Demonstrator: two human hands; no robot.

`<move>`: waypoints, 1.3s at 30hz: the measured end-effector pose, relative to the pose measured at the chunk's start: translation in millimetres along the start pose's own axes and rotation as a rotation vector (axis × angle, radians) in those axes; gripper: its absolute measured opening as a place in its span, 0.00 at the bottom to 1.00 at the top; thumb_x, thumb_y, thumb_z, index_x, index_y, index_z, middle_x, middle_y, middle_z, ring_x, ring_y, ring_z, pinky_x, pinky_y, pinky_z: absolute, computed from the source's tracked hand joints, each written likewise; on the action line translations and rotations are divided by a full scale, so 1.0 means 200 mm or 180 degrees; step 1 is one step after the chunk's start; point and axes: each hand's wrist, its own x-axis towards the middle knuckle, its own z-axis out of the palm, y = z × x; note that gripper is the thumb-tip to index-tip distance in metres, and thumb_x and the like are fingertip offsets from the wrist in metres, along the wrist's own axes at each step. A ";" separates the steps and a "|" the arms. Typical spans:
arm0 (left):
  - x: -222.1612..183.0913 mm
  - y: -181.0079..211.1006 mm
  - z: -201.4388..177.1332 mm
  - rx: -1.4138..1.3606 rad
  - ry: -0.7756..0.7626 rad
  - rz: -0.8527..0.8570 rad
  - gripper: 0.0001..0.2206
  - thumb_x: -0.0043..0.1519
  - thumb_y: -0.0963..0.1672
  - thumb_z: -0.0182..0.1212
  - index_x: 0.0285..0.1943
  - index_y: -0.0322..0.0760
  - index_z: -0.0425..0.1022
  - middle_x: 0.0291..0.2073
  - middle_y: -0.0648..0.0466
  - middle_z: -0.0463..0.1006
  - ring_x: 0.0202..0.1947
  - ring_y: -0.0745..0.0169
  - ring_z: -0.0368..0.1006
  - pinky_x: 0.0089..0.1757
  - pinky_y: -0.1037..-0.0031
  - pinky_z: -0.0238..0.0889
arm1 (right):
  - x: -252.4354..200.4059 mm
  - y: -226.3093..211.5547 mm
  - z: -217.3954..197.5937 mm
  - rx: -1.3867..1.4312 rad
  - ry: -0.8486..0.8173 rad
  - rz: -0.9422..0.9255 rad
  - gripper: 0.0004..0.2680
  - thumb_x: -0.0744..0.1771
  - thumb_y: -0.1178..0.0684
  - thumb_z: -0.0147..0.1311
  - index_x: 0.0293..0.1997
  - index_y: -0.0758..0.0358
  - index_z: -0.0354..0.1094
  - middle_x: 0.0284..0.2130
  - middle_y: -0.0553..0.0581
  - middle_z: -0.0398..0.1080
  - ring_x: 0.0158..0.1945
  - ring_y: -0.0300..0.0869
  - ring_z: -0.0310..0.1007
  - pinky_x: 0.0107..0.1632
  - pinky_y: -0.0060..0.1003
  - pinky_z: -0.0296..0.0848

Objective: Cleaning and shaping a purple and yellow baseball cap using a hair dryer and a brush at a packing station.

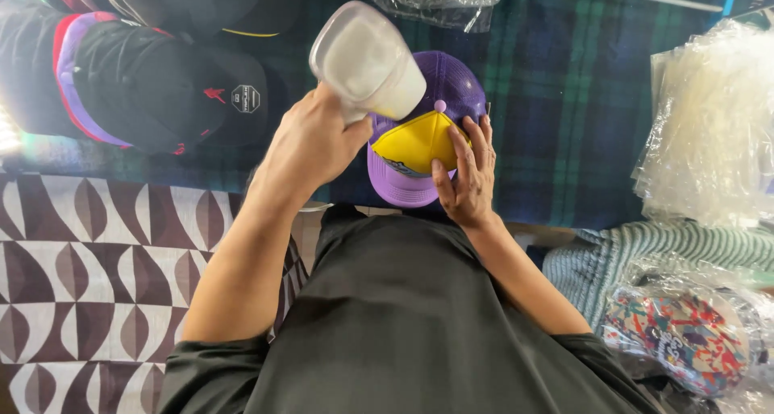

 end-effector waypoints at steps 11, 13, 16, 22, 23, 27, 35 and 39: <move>-0.18 -0.64 0.72 -0.2333 0.1486 0.0822 0.14 0.64 0.42 0.62 0.22 0.41 0.77 0.12 0.54 0.76 0.14 0.62 0.75 0.25 0.74 0.68 | -0.04 0.04 0.04 0.0358 -0.0052 0.0055 0.21 0.71 0.51 0.53 0.73 0.70 0.58 0.72 0.73 0.52 0.76 0.67 0.44 0.73 0.62 0.48; -0.22 -0.58 0.72 -0.2251 0.1433 0.0751 0.13 0.64 0.43 0.62 0.23 0.41 0.77 0.13 0.54 0.76 0.14 0.61 0.74 0.25 0.74 0.68 | -0.05 0.06 0.05 0.0381 -0.0088 0.0022 0.21 0.72 0.51 0.52 0.74 0.70 0.55 0.73 0.73 0.49 0.76 0.66 0.42 0.74 0.61 0.48; -0.29 -0.47 0.71 -0.1974 0.1395 0.0695 0.11 0.63 0.44 0.62 0.25 0.40 0.76 0.16 0.54 0.75 0.15 0.60 0.74 0.24 0.73 0.68 | -0.05 0.07 0.06 0.0409 -0.0095 -0.0063 0.22 0.72 0.51 0.50 0.75 0.71 0.52 0.74 0.74 0.45 0.77 0.67 0.39 0.74 0.60 0.46; -0.34 -0.31 0.64 -0.1372 0.1108 0.0606 0.09 0.61 0.46 0.62 0.30 0.39 0.74 0.23 0.54 0.73 0.16 0.56 0.73 0.24 0.70 0.67 | -0.02 0.05 0.02 0.0434 -0.0035 -0.0080 0.21 0.72 0.53 0.52 0.74 0.71 0.55 0.74 0.72 0.48 0.77 0.65 0.41 0.75 0.59 0.47; -0.36 -0.30 0.62 -0.1209 0.1067 0.0572 0.09 0.61 0.46 0.62 0.32 0.39 0.73 0.25 0.54 0.73 0.16 0.55 0.73 0.23 0.70 0.67 | -0.01 0.03 0.02 0.0469 -0.0031 -0.0066 0.21 0.72 0.53 0.52 0.74 0.71 0.56 0.73 0.72 0.49 0.76 0.65 0.42 0.74 0.58 0.48; -0.34 -0.19 0.54 -0.0867 0.0971 0.0489 0.09 0.60 0.48 0.62 0.35 0.39 0.72 0.28 0.54 0.72 0.16 0.54 0.72 0.23 0.69 0.66 | -0.04 0.05 0.02 0.0469 -0.0049 -0.0019 0.21 0.72 0.52 0.52 0.74 0.70 0.55 0.74 0.71 0.48 0.77 0.66 0.40 0.75 0.57 0.46; -0.38 0.00 0.42 0.0040 0.0568 0.0412 0.16 0.57 0.51 0.63 0.43 0.38 0.69 0.39 0.54 0.69 0.18 0.49 0.70 0.22 0.65 0.65 | -0.05 0.08 0.03 -0.0106 -0.0150 -0.0126 0.22 0.72 0.46 0.53 0.71 0.72 0.61 0.70 0.72 0.56 0.75 0.66 0.47 0.73 0.52 0.51; -0.37 0.04 0.34 0.0368 0.0470 0.0316 0.19 0.56 0.52 0.63 0.46 0.37 0.68 0.42 0.54 0.68 0.19 0.47 0.70 0.22 0.64 0.64 | -0.07 0.08 0.01 0.0015 -0.0211 -0.0057 0.22 0.73 0.44 0.45 0.72 0.73 0.58 0.70 0.74 0.54 0.75 0.68 0.47 0.73 0.58 0.52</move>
